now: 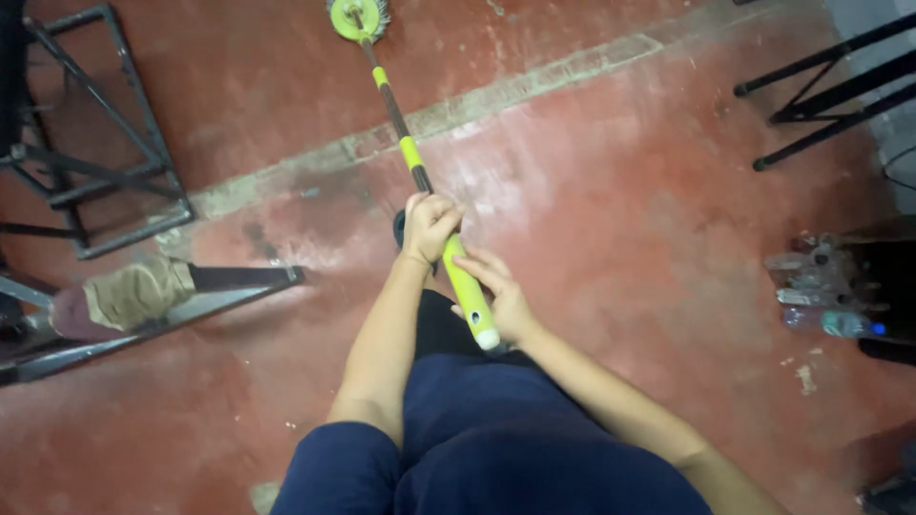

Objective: Mopping the floor in a gym weight training area, including moving a bench to clean underneath.

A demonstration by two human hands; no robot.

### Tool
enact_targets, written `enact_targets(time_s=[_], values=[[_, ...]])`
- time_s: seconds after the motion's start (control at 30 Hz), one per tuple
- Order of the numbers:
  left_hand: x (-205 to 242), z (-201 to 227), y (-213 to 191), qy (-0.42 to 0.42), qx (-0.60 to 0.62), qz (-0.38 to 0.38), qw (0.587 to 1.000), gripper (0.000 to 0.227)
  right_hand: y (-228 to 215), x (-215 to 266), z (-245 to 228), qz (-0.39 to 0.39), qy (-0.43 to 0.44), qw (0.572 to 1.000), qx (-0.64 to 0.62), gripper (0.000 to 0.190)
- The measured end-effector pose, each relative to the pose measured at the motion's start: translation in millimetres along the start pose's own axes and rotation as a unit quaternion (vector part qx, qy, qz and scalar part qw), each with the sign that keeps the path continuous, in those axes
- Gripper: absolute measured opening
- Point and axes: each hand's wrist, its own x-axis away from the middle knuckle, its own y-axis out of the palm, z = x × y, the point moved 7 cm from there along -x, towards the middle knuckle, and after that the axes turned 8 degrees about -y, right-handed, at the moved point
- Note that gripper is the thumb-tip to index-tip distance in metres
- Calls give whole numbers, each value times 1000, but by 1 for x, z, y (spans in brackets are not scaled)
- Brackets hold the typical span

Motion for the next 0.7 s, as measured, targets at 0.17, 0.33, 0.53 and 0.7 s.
enact_targets(time_s=[0.17,0.33,0.53,0.7], values=[[57,43,4,-22,-28,30,999,34,6,50,-40,75,401,708,-576,81],[75,73,-20,-45,-23,65,997,32,18,59,-75,95,468,607,-635,62],[51,55,-57,-17,22,109,994,24,66,43,-44,-13,512,524,-681,48],[-31,-1,-96,-106,117,98,983,14,86,-57,-11,-5,541,544,-641,52]])
